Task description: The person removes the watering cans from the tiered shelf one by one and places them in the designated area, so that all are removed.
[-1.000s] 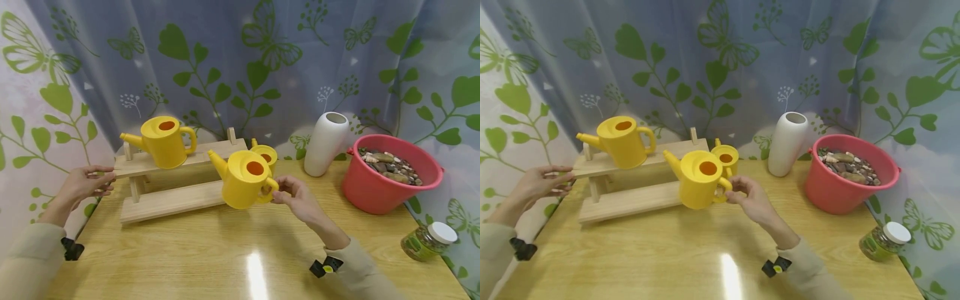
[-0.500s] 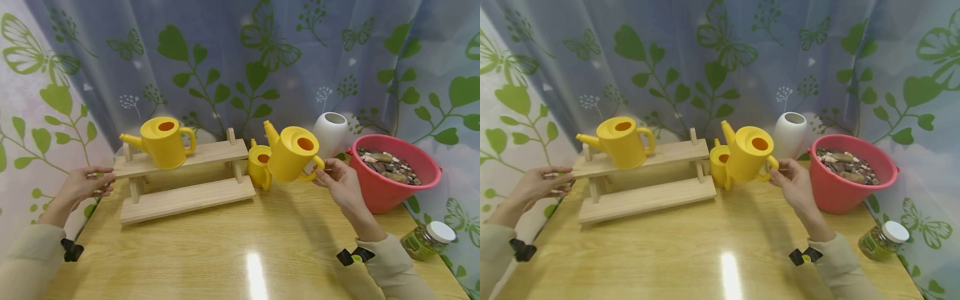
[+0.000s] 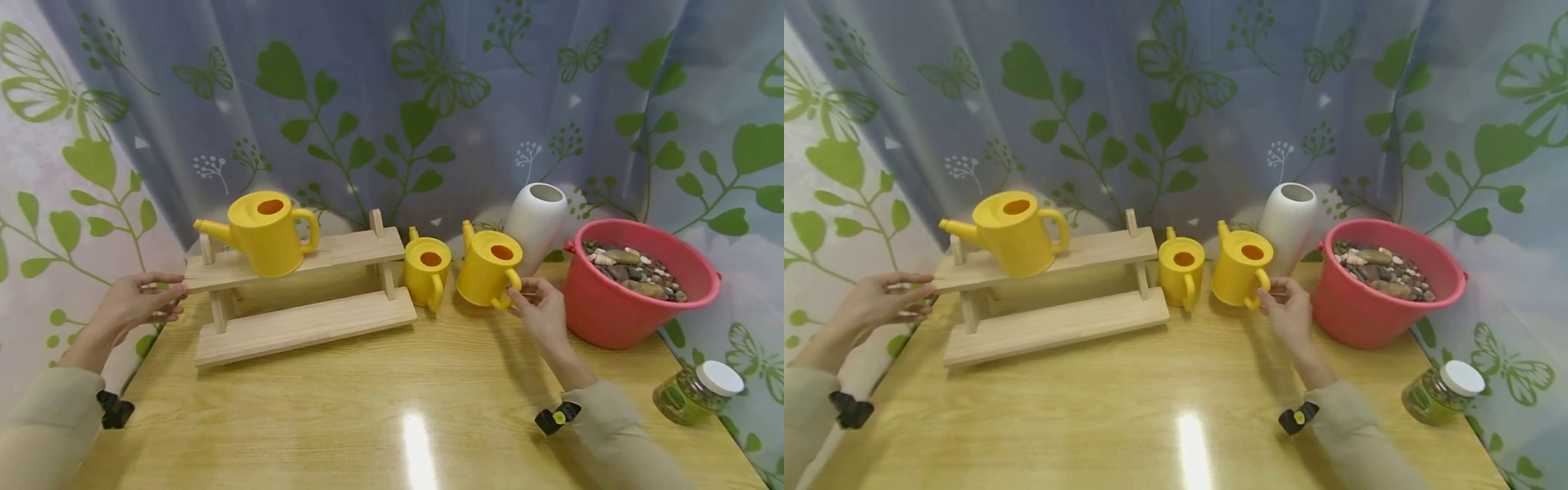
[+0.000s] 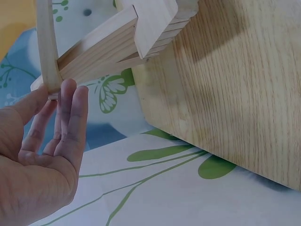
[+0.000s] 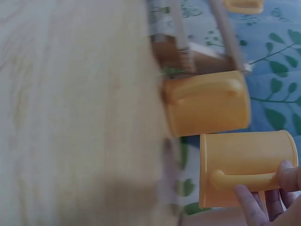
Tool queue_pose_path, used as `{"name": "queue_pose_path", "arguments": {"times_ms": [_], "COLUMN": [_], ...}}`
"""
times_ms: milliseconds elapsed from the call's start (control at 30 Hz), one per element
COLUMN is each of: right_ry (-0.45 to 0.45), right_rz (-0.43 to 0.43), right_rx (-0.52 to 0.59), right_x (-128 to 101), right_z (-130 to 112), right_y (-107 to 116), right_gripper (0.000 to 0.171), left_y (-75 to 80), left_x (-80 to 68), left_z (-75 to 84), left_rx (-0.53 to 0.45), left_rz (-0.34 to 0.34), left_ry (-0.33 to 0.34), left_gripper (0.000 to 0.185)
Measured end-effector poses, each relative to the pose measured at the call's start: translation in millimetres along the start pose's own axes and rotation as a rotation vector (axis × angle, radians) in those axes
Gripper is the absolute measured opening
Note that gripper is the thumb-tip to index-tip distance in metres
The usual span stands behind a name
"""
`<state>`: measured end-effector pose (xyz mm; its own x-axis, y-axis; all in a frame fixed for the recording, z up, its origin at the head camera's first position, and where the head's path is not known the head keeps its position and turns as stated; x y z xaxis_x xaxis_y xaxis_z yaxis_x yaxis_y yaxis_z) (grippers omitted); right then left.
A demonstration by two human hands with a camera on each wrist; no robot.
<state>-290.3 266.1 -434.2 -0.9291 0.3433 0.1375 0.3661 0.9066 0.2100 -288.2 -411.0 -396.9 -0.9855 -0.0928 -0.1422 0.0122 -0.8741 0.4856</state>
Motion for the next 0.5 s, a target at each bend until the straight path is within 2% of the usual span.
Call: {"name": "queue_pose_path", "arguments": {"times_ms": [200,367,500], "right_ry": [-0.004,0.06,0.099], "right_rz": [0.042,0.093,0.093], "right_rx": [-0.099,-0.158,-0.161], "right_x": [3.3,6.1,9.4], "right_z": [17.5,19.6,22.1], "right_y": [-13.9,-23.5,-32.0], "right_gripper": [0.032,0.028,0.027], "left_y": [-0.6,-0.1,0.3], "left_x": [1.1,1.4,0.9], "left_z": [-1.1,0.1,1.8], "left_rx": [0.004,0.022,0.038], "left_rz": [-0.003,0.002,0.004], "left_ry": [0.012,-0.008,-0.023], "left_gripper": [0.051,0.038,0.041]}}
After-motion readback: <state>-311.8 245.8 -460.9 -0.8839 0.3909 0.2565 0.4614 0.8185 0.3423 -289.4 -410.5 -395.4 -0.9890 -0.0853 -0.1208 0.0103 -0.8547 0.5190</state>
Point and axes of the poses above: each hand's wrist, its own x-axis towards the middle knuckle, its own y-axis out of the back of the hand, z = x × y, the point moved 6 cm from there along x, towards the middle knuckle, and after that the axes turned 7 degrees about z, right-handed, at the moved point
